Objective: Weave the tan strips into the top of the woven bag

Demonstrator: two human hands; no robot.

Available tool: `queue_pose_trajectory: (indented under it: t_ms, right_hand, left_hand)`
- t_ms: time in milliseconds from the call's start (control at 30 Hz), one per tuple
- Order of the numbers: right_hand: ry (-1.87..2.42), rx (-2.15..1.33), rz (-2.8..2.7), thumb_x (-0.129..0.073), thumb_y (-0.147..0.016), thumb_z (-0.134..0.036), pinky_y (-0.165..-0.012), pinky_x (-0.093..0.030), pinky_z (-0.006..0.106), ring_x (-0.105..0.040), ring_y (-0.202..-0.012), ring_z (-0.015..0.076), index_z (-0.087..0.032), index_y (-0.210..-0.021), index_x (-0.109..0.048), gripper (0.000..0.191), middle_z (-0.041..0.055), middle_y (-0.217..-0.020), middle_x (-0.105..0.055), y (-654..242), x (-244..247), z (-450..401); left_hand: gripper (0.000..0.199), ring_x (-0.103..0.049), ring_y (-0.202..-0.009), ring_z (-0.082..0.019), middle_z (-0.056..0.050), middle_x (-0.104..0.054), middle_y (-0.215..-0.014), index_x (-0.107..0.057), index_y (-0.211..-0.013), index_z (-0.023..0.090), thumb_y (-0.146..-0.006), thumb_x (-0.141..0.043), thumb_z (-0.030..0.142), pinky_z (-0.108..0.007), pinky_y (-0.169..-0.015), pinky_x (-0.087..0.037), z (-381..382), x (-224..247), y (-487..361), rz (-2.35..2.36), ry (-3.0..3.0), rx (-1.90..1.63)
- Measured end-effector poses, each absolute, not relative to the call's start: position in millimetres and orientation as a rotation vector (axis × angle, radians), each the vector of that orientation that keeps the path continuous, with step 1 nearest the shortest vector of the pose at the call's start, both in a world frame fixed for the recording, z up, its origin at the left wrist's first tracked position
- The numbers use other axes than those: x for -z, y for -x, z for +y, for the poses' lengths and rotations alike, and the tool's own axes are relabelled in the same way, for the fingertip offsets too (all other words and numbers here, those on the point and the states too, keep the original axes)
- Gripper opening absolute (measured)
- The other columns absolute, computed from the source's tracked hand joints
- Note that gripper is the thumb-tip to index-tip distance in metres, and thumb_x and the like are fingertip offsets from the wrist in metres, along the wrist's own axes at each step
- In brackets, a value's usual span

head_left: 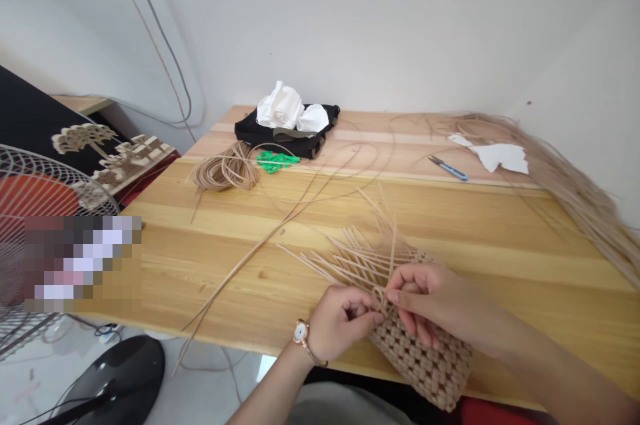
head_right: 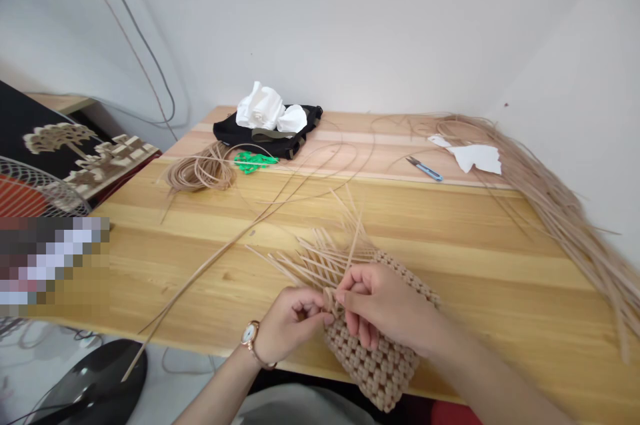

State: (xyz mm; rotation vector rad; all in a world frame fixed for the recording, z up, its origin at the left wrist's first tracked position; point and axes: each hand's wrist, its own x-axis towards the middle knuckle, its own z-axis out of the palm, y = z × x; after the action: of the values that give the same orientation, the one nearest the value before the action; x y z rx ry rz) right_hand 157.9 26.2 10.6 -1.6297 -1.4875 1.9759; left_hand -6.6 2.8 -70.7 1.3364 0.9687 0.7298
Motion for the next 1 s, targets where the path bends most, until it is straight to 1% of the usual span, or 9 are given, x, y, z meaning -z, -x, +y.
queue_pose_trajectory:
  t_ms: [67, 133, 200, 367, 600, 733, 833, 1000]
  right_hand:
    - [1.536, -2.043, -1.593, -0.049, -0.080, -0.030, -0.034, -0.033, 0.012, -0.046, -0.035, 0.0037, -0.017, -0.083, -0.045, 0.014, -0.0054, -0.050, -0.056, -160.8, -12.0, 32.6]
    - [1.448, -2.110, -1.675, -0.050, -0.081, -0.031, -0.035, -0.033, 0.012, -0.046, -0.036, 0.0041, -0.018, -0.093, -0.041, 0.021, -0.0063, -0.052, -0.056, -165.3, -12.9, 39.8]
    - [1.364, -2.174, -1.732, -0.051, -0.081, -0.032, -0.035, -0.034, 0.012, -0.046, -0.036, 0.0041, -0.018, -0.097, -0.039, 0.025, -0.0063, -0.054, -0.055, -170.8, -13.2, 45.9]
    - [1.270, -2.301, -1.741, -0.051, -0.082, -0.035, -0.035, -0.036, 0.012, -0.047, -0.036, 0.0040, -0.016, -0.100, -0.038, 0.029, -0.0040, -0.055, -0.057, -182.7, -11.5, 53.6]
    - [1.210, -2.349, -1.760, -0.052, -0.082, -0.030, -0.036, -0.037, 0.011, -0.047, -0.038, 0.0036, -0.016, -0.101, -0.038, 0.028, -0.0049, -0.057, -0.056, -181.5, -11.5, 60.6]
    - [1.170, -2.371, -1.780, -0.051, -0.082, -0.027, -0.035, -0.036, 0.011, -0.047, -0.037, 0.0036, -0.017, -0.106, -0.039, 0.029, -0.0051, -0.055, -0.056, -175.1, -10.7, 64.9]
    - [1.150, -2.369, -1.806, -0.051, -0.082, -0.027, -0.034, -0.037, 0.011, -0.047, -0.036, 0.0038, -0.017, -0.109, -0.040, 0.030, -0.0054, -0.053, -0.056, -170.5, -9.5, 67.0]
    - [1.152, -2.356, -1.879, -0.050, -0.082, -0.029, -0.033, -0.036, 0.012, -0.048, -0.035, 0.0042, -0.015, -0.096, -0.046, 0.020, -0.0044, -0.052, -0.056, -164.7, -8.8, 67.9]
  left_hand:
    - [0.019, -0.027, -0.044, -0.005, 0.006, -0.035, -0.046, -0.059, -0.062, 0.011, -0.072, -0.058, 0.027, -0.019, -0.042, -0.022, 4.7, 70.8, 7.4, 0.942, -1.346, -0.723]
    - [0.018, -0.027, -0.044, -0.005, 0.007, -0.034, -0.046, -0.058, -0.062, 0.010, -0.071, -0.059, 0.027, -0.018, -0.042, -0.022, 6.6, 71.5, 7.7, 0.921, -1.341, -0.722]
    - [0.019, -0.027, -0.044, -0.005, 0.007, -0.034, -0.046, -0.058, -0.062, 0.010, -0.070, -0.060, 0.027, -0.018, -0.042, -0.022, 8.3, 72.3, 7.6, 0.909, -1.329, -0.722]
    - [0.019, -0.027, -0.043, -0.004, 0.007, -0.035, -0.046, -0.059, -0.064, 0.009, -0.069, -0.060, 0.027, -0.018, -0.041, -0.020, 10.3, 73.4, 7.7, 0.907, -1.270, -0.725]
    - [0.019, -0.029, -0.044, -0.004, 0.006, -0.036, -0.047, -0.060, -0.065, 0.009, -0.071, -0.060, 0.027, -0.018, -0.042, -0.023, 16.3, 71.7, 11.3, 0.808, -1.347, -0.656]
    - [0.022, -0.030, -0.045, -0.005, 0.005, -0.040, -0.048, -0.059, -0.065, 0.009, -0.074, -0.058, 0.029, -0.018, -0.044, -0.025, 21.5, 70.3, 12.9, 0.718, -1.378, -0.611]
    - [0.022, -0.030, -0.046, -0.005, 0.005, -0.039, -0.048, -0.059, -0.065, 0.009, -0.074, -0.057, 0.030, -0.019, -0.045, -0.026, 23.3, 70.9, 13.5, 0.698, -1.393, -0.600]
    - [0.026, -0.027, -0.045, -0.004, 0.007, -0.033, -0.046, -0.053, -0.058, 0.011, -0.073, -0.058, 0.031, -0.018, -0.043, -0.023, 23.3, 72.1, 13.0, 0.725, -1.393, -0.591]
